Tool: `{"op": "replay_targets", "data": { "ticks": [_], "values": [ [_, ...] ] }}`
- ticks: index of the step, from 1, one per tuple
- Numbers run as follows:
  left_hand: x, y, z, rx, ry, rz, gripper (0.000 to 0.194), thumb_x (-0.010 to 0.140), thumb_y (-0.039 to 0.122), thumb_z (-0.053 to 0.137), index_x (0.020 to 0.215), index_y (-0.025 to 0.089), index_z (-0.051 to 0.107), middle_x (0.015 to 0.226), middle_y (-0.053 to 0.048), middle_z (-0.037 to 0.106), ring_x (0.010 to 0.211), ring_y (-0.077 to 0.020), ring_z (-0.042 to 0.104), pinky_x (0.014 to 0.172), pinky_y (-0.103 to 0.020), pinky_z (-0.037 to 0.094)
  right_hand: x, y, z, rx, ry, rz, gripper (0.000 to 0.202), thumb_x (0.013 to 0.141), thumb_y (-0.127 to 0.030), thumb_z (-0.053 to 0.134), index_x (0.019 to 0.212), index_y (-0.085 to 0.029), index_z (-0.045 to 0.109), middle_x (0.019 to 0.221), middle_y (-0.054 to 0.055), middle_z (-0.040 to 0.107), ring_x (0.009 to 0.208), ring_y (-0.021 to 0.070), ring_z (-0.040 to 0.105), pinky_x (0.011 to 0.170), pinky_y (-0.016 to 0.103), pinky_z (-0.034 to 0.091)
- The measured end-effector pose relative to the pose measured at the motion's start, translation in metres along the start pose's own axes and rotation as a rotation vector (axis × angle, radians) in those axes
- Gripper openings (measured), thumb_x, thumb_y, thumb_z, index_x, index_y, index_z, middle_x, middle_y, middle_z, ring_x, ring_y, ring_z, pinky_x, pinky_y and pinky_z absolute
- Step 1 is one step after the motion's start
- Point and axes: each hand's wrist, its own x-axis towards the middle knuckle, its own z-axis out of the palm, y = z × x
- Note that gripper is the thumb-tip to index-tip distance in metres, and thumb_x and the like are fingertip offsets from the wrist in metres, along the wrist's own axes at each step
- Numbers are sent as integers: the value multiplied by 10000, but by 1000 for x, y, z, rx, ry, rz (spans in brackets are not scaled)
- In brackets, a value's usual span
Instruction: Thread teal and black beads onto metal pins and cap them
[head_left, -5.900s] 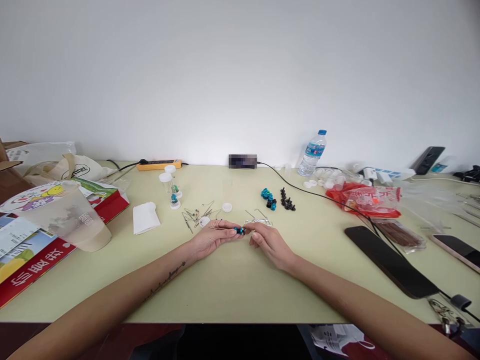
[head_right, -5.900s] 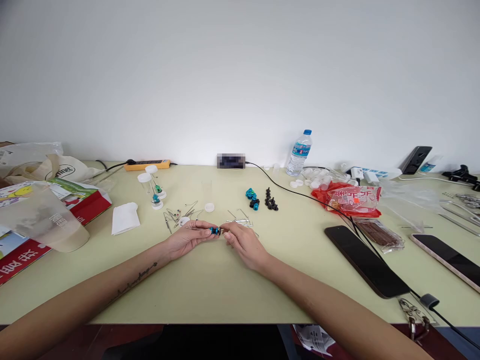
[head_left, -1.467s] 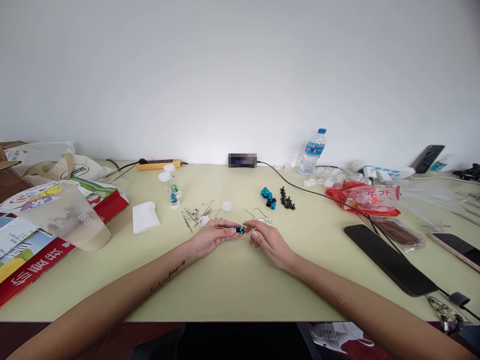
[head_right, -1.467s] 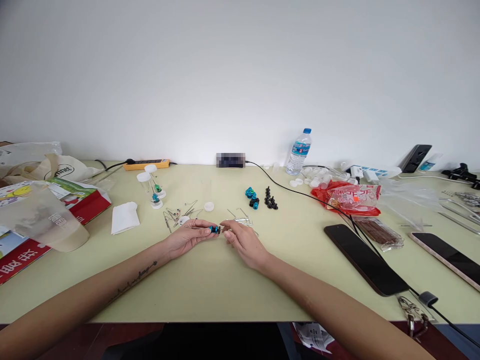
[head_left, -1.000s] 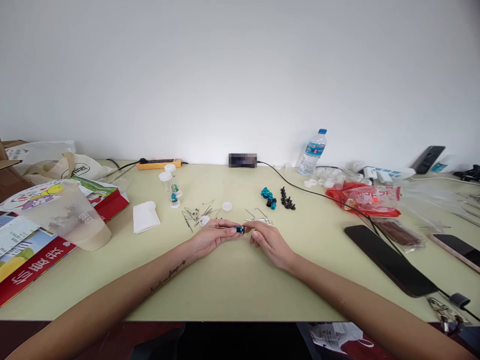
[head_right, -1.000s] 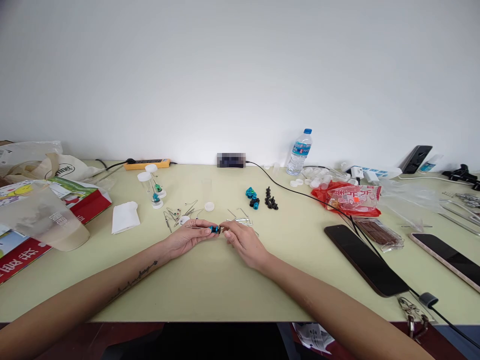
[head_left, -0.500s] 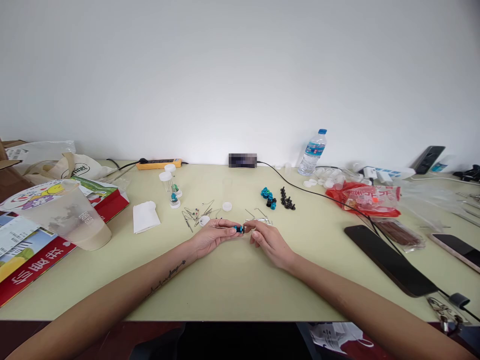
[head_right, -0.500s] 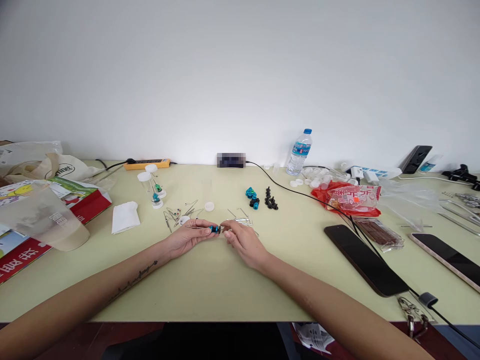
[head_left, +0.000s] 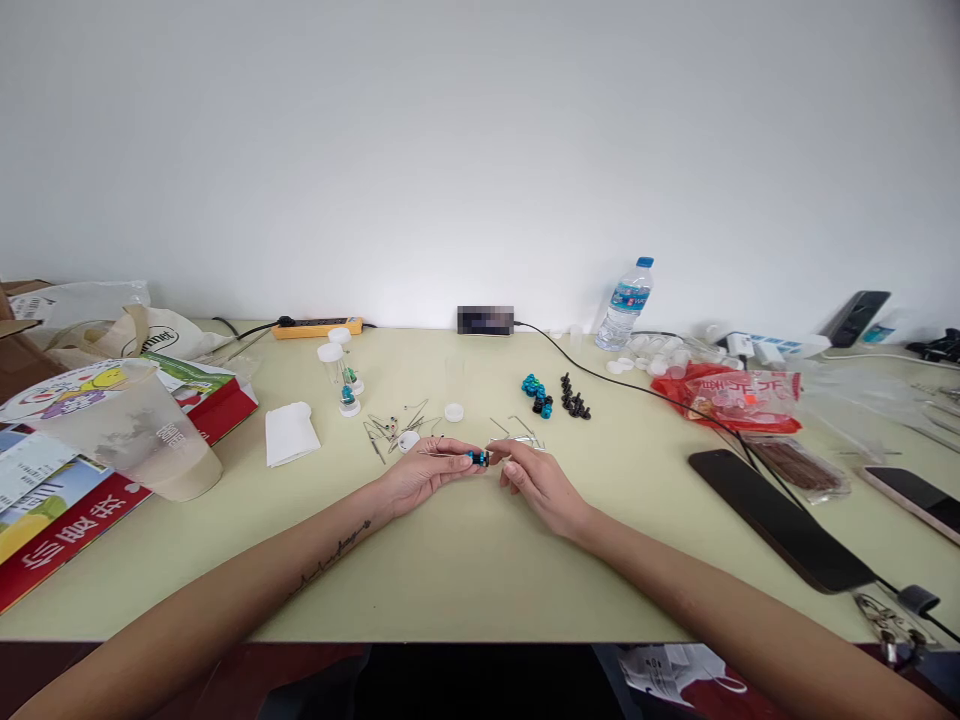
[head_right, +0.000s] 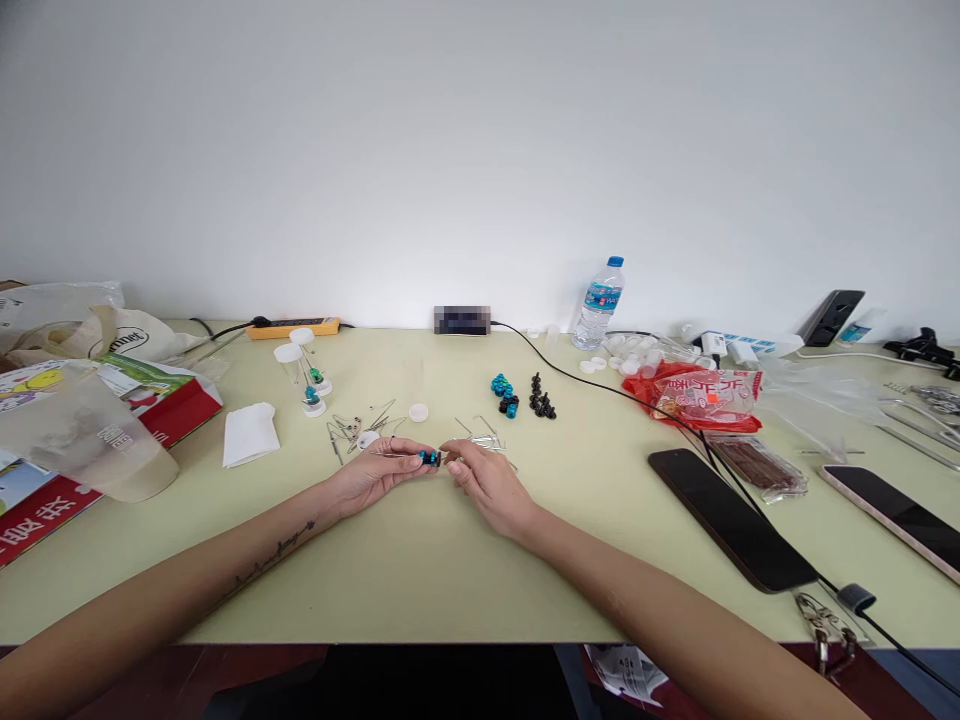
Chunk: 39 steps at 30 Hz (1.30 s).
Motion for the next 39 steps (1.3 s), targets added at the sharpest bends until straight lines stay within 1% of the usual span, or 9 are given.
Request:
{"op": "replay_targets", "data": {
  "ticks": [5,9,11,14,16,19,26,34,39],
  "values": [
    [-1,0,1,18,4,-8,286,632,183,765,890,101,669,894,-88,694,900,-204,645,967,-347,421,0,0,0,2,-24,-17,359,965,-386,231,1106,-252,533,958,43,614,749,158,572,669,291,461],
    [-2,-1,3,38,31,7,270,629,185,766,873,115,674,893,-80,692,870,-202,648,944,-365,436,0,-2,1,22,-13,45,243,909,-385,431,1094,-246,503,1003,34,606,718,144,577,633,275,468],
    [-2,-3,4,63,29,23,264,629,179,764,869,112,677,895,-82,690,853,-198,647,933,-371,444,0,-2,2,27,-12,47,213,894,-364,465,1066,-243,506,995,31,606,712,139,579,612,263,465],
    [-2,-4,3,93,-4,32,251,638,173,755,866,97,681,894,-91,688,849,-196,642,931,-375,444,1,-1,3,1,-12,19,186,908,-349,438,1014,-232,536,942,35,613,713,142,574,598,256,455],
    [-1,-5,2,94,-10,35,243,638,172,754,859,98,683,893,-88,688,847,-194,641,926,-374,446,1,-1,2,-36,-4,9,212,923,-356,401,983,-224,555,895,40,618,726,154,571,613,266,450],
    [0,-5,1,78,5,38,239,633,171,757,851,109,683,883,-77,689,853,-194,639,927,-378,444,1,-3,1,-56,17,24,247,942,-358,350,1007,-225,548,887,41,622,755,162,576,638,279,448],
    [-1,-4,3,100,-4,38,247,633,186,757,856,108,686,879,-88,689,858,-210,640,936,-400,432,-1,-1,4,-20,-9,7,172,904,-313,449,1039,-231,517,967,39,612,695,137,577,594,259,458],
    [-1,-5,4,105,-4,35,258,616,192,767,850,117,689,863,-76,690,859,-190,634,925,-361,436,0,-4,2,-100,-11,15,178,925,-324,400,978,-223,536,872,33,612,687,144,554,582,258,434],
    [-1,-5,5,91,-9,27,260,617,191,765,856,126,685,838,-66,694,871,-209,641,912,-361,439,0,-5,2,-43,-29,41,174,912,-356,431,999,-222,499,912,29,611,682,134,559,583,252,432]
  ]
}}
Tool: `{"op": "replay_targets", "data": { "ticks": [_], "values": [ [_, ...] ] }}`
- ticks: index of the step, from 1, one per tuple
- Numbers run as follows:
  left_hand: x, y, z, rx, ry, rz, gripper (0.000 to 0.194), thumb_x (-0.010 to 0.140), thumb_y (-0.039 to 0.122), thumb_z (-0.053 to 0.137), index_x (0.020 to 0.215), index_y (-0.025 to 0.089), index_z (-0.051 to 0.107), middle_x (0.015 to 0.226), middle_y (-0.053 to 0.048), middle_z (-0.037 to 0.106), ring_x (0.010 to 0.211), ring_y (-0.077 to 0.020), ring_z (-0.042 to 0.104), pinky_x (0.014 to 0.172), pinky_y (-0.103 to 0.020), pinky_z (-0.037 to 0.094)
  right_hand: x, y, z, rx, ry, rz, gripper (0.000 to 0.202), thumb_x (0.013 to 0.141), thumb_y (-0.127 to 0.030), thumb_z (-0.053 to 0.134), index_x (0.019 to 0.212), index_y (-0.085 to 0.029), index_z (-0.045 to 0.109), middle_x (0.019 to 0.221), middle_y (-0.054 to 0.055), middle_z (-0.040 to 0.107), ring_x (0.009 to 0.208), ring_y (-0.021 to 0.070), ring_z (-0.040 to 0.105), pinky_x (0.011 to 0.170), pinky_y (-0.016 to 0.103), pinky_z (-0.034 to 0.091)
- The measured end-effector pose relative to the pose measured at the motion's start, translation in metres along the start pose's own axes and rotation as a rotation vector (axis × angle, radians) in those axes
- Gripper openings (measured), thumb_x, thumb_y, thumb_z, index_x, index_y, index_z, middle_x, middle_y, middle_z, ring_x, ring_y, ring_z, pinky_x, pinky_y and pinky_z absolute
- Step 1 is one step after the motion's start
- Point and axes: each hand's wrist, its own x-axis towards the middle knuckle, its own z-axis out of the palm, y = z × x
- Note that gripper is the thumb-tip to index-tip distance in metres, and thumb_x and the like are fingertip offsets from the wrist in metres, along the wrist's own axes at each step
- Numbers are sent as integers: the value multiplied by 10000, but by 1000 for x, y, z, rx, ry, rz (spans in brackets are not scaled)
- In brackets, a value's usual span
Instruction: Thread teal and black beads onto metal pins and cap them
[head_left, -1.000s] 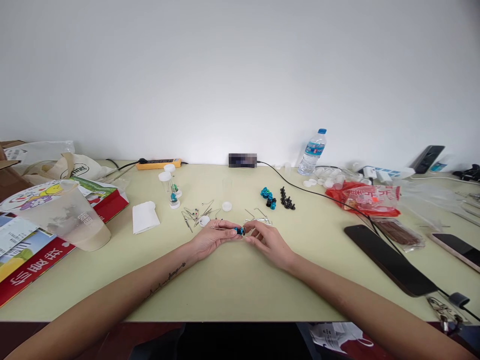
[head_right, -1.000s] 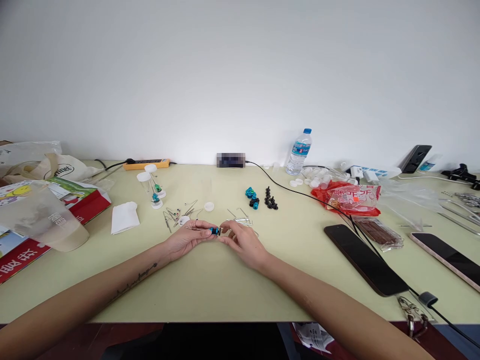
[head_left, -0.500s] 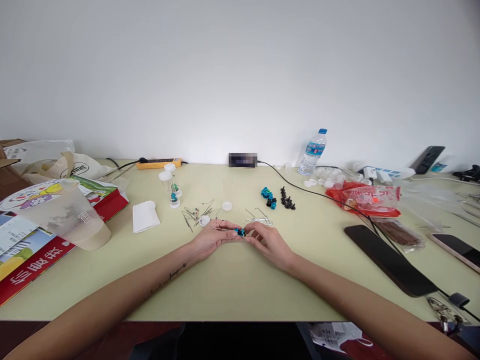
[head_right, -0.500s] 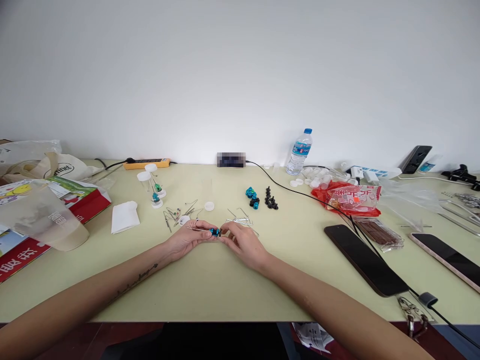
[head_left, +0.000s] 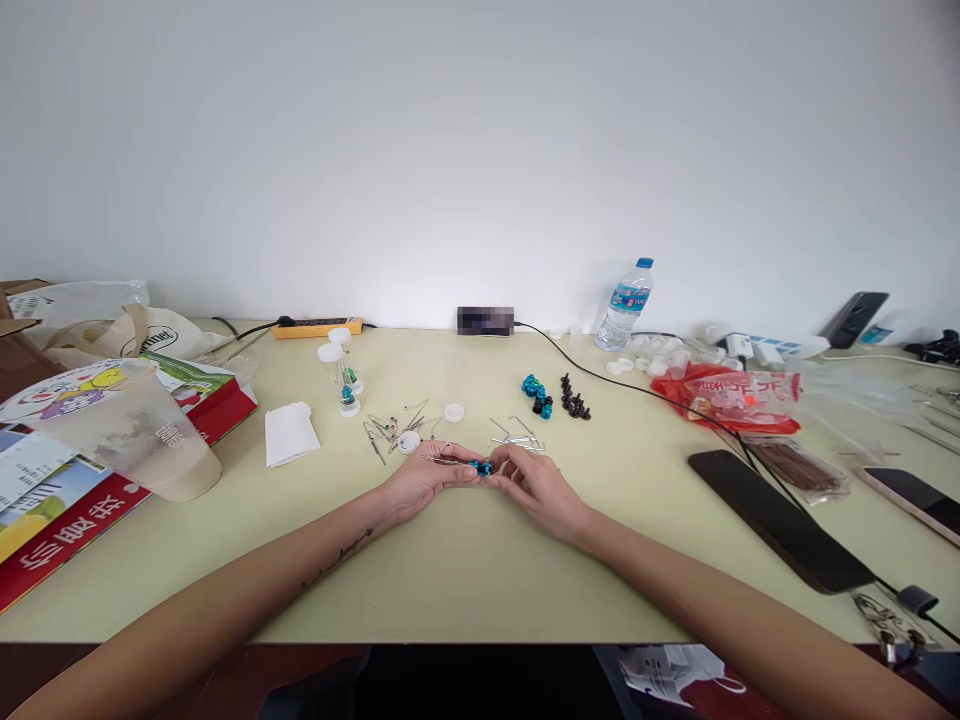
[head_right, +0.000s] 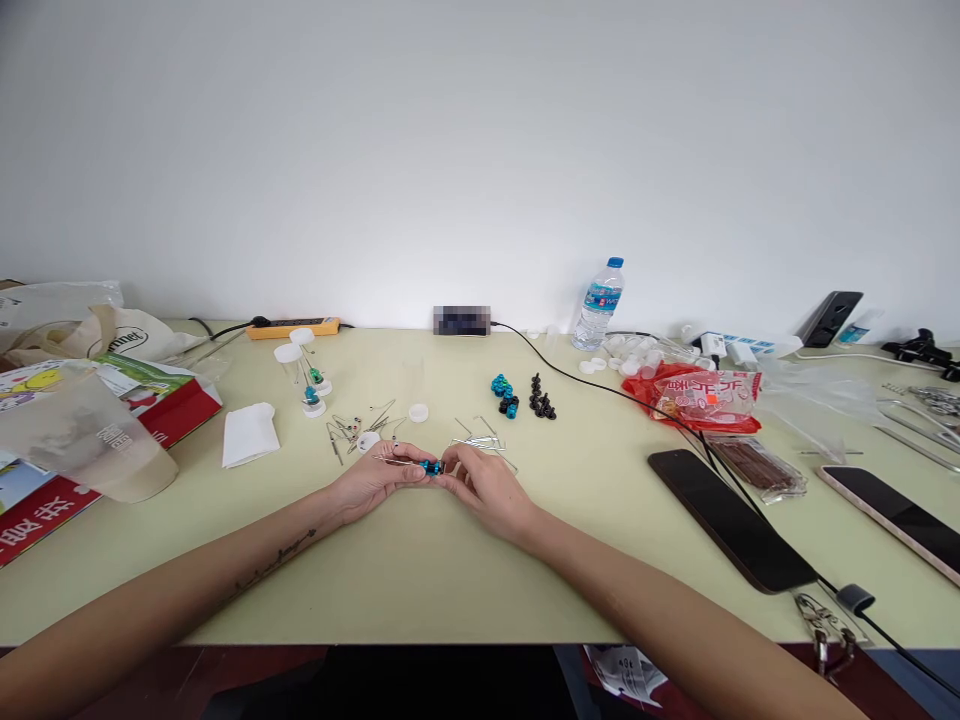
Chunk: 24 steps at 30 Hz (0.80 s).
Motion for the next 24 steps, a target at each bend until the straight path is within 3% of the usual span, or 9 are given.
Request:
{"op": "replay_targets", "data": {
  "ticks": [17,24],
  "values": [
    [-3,6,6,84,-40,28,258,637,211,748,875,129,690,886,-83,696,905,-218,627,923,-365,426,1,2,0,-52,-22,-26,245,915,-410,413,1000,-216,538,864,37,615,694,155,544,599,267,402],
    [-3,6,5,135,-28,24,290,615,227,763,881,137,689,887,-84,696,902,-221,625,915,-367,426,1,1,-1,-82,-50,-68,278,956,-361,313,949,-210,546,853,34,600,753,161,545,649,279,405]
  ]
}}
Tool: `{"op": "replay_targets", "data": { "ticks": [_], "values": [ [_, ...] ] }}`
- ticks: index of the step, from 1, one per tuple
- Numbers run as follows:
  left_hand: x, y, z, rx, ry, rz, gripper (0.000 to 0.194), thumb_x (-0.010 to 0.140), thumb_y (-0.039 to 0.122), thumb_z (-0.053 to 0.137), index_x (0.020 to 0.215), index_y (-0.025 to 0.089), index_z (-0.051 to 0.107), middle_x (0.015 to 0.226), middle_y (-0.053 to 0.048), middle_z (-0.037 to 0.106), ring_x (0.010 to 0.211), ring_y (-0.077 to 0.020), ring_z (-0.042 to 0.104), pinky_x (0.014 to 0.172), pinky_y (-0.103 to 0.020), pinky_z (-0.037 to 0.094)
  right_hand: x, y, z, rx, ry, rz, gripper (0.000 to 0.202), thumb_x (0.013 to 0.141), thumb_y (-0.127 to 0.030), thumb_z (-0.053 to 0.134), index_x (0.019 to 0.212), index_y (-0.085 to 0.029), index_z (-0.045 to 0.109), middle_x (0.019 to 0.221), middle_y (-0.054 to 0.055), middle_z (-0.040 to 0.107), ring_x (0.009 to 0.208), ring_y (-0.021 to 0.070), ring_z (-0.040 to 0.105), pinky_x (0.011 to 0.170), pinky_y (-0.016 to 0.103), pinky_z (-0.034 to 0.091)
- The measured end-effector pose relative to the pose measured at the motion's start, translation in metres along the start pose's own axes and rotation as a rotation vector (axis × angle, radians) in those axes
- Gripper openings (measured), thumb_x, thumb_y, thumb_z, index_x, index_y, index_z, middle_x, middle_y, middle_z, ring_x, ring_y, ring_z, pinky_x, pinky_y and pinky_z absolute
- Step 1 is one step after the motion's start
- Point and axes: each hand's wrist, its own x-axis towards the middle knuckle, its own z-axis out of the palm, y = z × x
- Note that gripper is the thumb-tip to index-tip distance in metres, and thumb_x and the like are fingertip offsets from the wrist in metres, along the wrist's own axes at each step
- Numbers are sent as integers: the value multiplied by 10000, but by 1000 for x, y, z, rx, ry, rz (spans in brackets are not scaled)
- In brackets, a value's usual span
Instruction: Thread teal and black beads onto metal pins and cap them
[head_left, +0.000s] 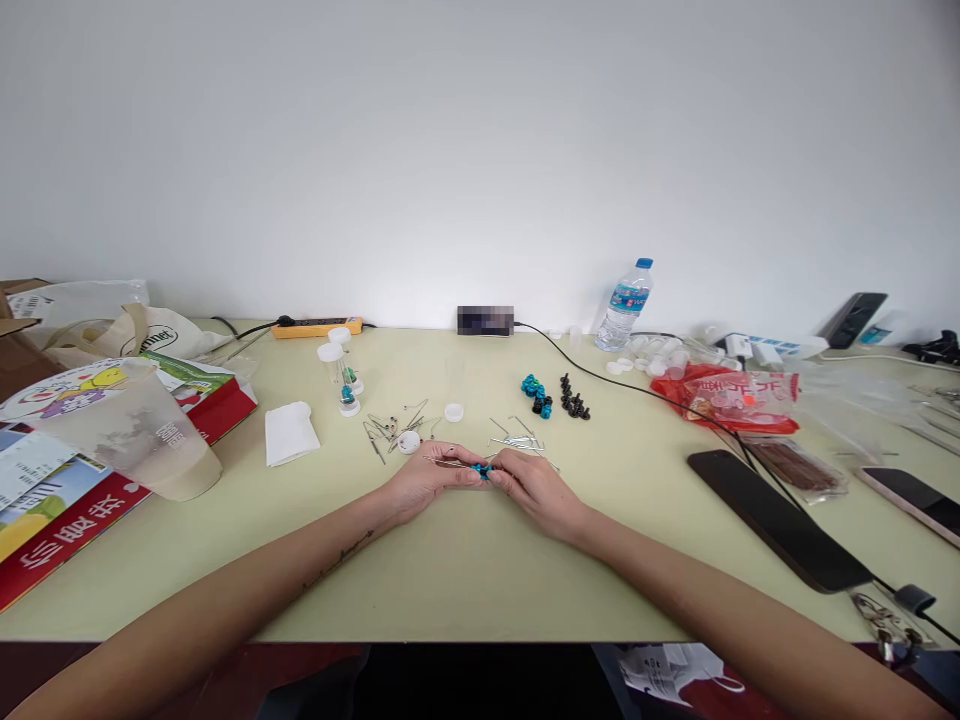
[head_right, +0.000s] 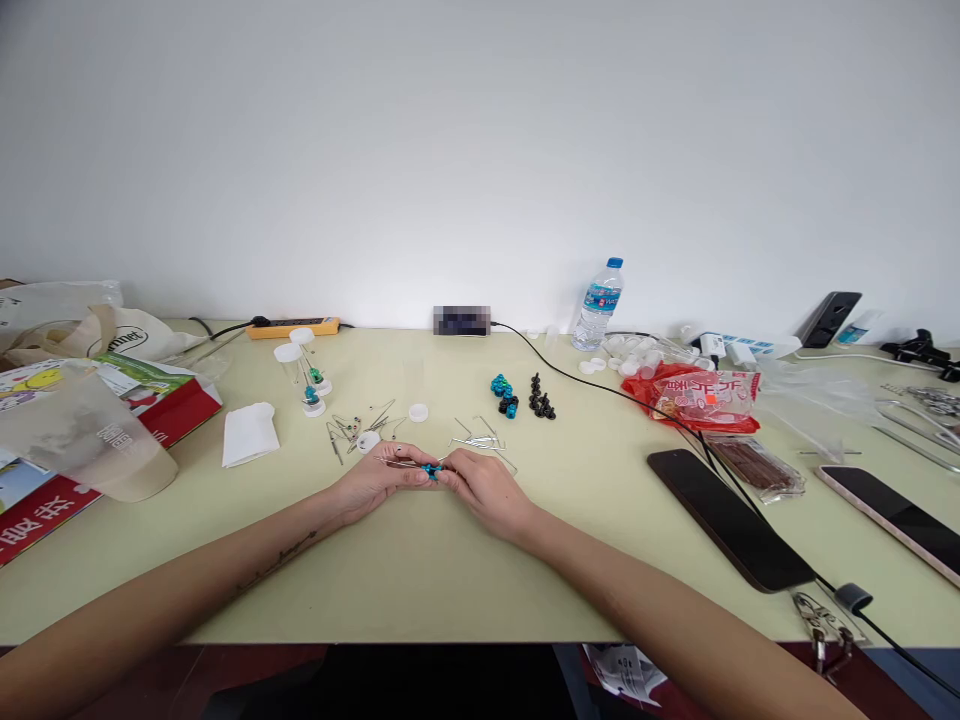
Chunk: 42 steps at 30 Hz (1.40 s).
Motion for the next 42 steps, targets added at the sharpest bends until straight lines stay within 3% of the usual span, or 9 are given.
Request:
{"op": "replay_targets", "data": {
  "ticks": [7,12,18,24,27,29,36,40,42],
  "values": [
    [1,-4,-1,-101,27,-18,255,640,225,748,870,138,682,868,-79,692,823,-196,635,832,-348,464,-1,-1,0,53,5,101,221,887,-404,470,1003,-217,454,824,13,593,641,144,532,596,273,402],
    [1,-3,0,4,28,11,267,603,236,771,839,138,695,841,-74,691,839,-199,627,861,-342,446,0,-1,0,4,21,5,254,954,-348,306,909,-210,514,870,42,579,752,162,534,658,292,403],
    [0,-2,2,-49,93,11,249,610,249,766,826,152,689,901,-71,683,836,-194,620,838,-344,458,-1,-4,-2,101,12,108,289,880,-418,468,1088,-228,404,720,-24,534,612,140,502,573,263,392],
    [0,-1,4,-8,95,58,236,623,259,753,816,139,690,852,-74,686,830,-197,615,825,-336,456,5,-1,-1,109,13,63,312,952,-375,289,809,-203,507,739,9,533,695,150,513,624,274,388],
    [0,-2,3,-2,135,63,234,636,279,742,819,146,685,854,-79,685,813,-202,619,778,-329,466,6,-2,2,224,7,152,184,896,-391,432,942,-216,465,726,-19,522,622,131,498,557,248,386],
    [0,-2,3,0,153,76,231,644,287,735,822,149,681,857,-78,685,817,-204,619,768,-327,466,7,-4,3,306,18,201,280,852,-420,503,1031,-221,421,727,-32,516,586,119,486,516,231,378],
    [0,1,2,7,147,137,202,674,288,716,815,147,681,815,-61,688,815,-183,618,835,-329,441,18,-5,11,353,14,177,469,955,-459,186,720,-187,488,600,-15,498,610,128,510,641,272,412],
    [1,0,0,-38,165,133,211,669,283,723,818,141,675,826,-64,684,808,-168,612,828,-315,443,18,-3,13,493,27,182,260,887,-472,423,909,-213,436,719,-27,519,590,116,501,568,248,418],
    [1,-1,-1,-60,167,122,219,666,284,726,820,138,671,847,-71,683,824,-175,613,834,-323,444,16,-4,13,537,49,199,309,846,-476,498,1001,-227,403,855,-4,535,590,107,501,539,242,415]
  ]
}}
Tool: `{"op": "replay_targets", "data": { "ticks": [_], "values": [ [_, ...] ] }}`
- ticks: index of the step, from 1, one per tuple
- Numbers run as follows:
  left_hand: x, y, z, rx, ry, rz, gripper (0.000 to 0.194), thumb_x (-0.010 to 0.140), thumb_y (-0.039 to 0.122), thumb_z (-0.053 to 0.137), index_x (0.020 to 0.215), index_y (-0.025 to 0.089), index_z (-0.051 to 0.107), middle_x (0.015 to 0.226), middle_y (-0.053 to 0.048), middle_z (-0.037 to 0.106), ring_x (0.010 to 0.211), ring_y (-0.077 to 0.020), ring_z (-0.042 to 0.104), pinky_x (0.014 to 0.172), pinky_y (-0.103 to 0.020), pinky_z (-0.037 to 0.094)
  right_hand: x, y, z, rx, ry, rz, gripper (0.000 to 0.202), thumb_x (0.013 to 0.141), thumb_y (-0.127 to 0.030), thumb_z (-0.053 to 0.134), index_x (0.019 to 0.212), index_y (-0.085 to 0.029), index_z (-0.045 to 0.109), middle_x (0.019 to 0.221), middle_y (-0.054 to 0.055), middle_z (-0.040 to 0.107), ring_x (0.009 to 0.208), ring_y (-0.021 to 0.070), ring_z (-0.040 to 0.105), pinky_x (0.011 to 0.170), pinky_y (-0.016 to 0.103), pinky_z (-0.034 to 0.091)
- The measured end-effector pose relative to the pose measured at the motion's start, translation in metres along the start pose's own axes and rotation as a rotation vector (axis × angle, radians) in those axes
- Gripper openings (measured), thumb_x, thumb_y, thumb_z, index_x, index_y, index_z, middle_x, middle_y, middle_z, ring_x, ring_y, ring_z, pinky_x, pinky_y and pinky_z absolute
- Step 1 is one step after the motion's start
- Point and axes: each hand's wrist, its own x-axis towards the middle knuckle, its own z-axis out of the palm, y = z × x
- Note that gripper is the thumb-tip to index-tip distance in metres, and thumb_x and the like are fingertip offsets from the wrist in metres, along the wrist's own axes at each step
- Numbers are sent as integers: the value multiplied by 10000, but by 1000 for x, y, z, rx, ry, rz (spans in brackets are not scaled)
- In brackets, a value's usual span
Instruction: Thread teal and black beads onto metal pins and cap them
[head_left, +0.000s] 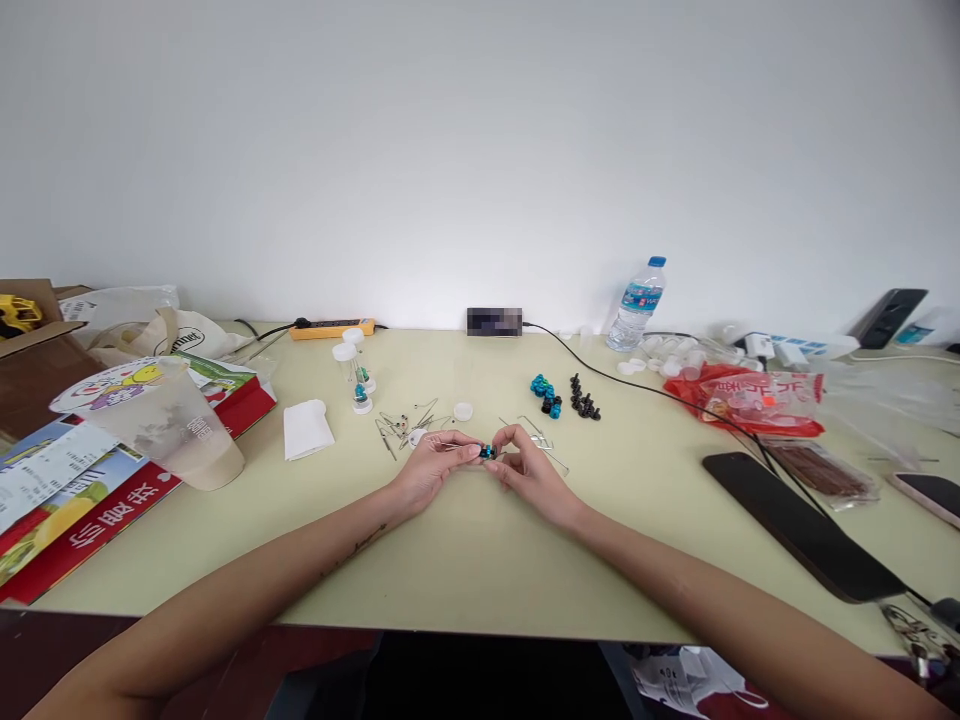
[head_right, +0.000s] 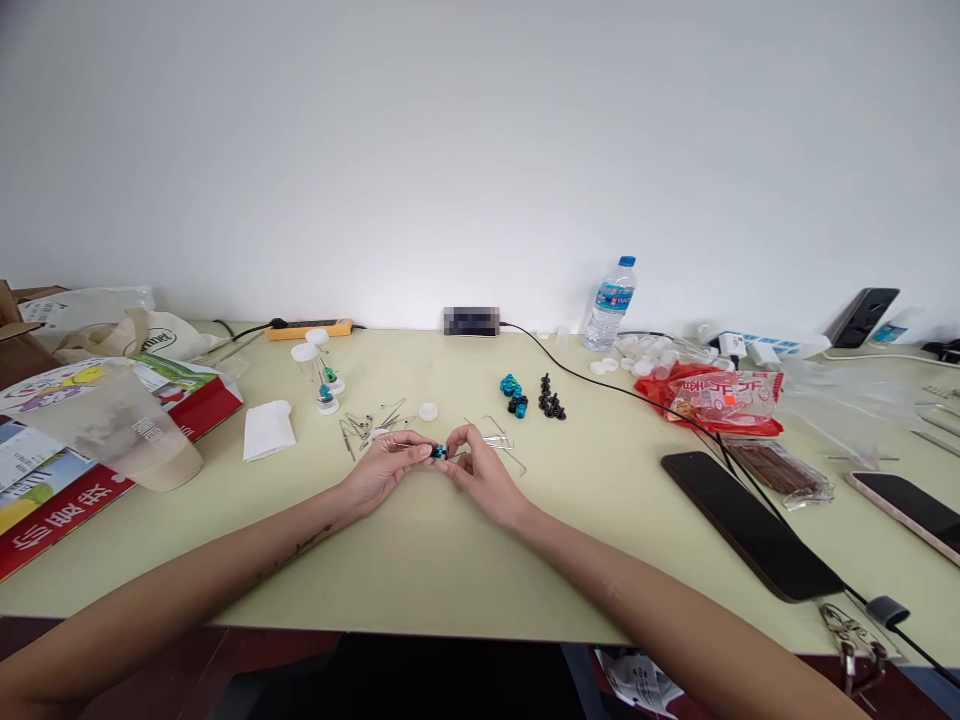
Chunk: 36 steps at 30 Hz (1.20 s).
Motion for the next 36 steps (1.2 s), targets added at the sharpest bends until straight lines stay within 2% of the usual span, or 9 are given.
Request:
{"op": "replay_targets", "data": {
  "ticks": [5,8,12,15,19,21,25,30,36],
  "values": [
    [1,-2,-1,71,-46,40,233,644,262,740,825,135,665,842,-69,682,814,-182,614,839,-334,441,-3,-4,-1,-94,-24,-48,393,935,-480,274,774,-190,485,650,-15,512,619,131,501,632,268,402],
    [1,-2,0,198,-56,69,260,652,293,728,854,144,657,842,-68,678,819,-189,612,810,-318,448,-4,-5,-1,-118,-16,-55,386,934,-477,293,727,-195,456,614,-27,495,592,127,473,603,257,379],
    [-3,-3,-3,637,-89,137,264,746,408,617,705,147,622,583,-4,587,539,-125,542,556,-251,435,-3,-4,-2,-144,73,-23,366,936,-463,294,710,-200,412,556,-46,438,550,121,417,569,249,343],
    [-9,-3,-4,1179,-106,523,345,820,405,527,589,151,556,545,2,535,497,-109,481,472,-237,363,-2,-1,-3,-155,119,15,395,937,-464,280,663,-197,378,545,-47,405,526,115,381,537,246,314],
    [-15,3,1,1723,-116,1276,121,844,245,526,822,149,596,773,-57,626,704,-166,556,604,-294,418,0,2,-1,-219,85,3,425,934,-445,295,598,-187,330,549,-40,360,518,108,330,508,245,269],
    [-15,5,4,1875,-85,1420,123,842,199,526,927,131,584,852,-83,631,780,-194,566,660,-331,430,-1,3,0,-239,60,-16,425,937,-426,295,588,-185,319,545,-38,344,517,107,309,505,246,255],
    [-15,3,6,1974,-57,1423,110,841,120,502,923,111,575,804,-78,623,813,-204,570,717,-366,427,-3,3,3,-231,16,-8,440,944,-428,260,581,-183,301,531,-36,328,511,107,288,498,246,242],
    [-14,-1,2,1900,-57,1395,104,834,75,486,886,112,568,800,-75,627,813,-194,562,731,-358,416,-4,-1,4,-240,-5,-14,453,948,-448,234,585,-184,293,530,-37,321,512,108,289,503,245,246],
    [-11,3,-4,1789,-77,1223,133,863,84,422,866,136,544,800,-60,610,761,-165,547,700,-332,403,-6,-10,3,-221,26,-82,301,929,-433,347,779,-195,456,630,-29,442,583,118,400,551,238,306]
  ]
}}
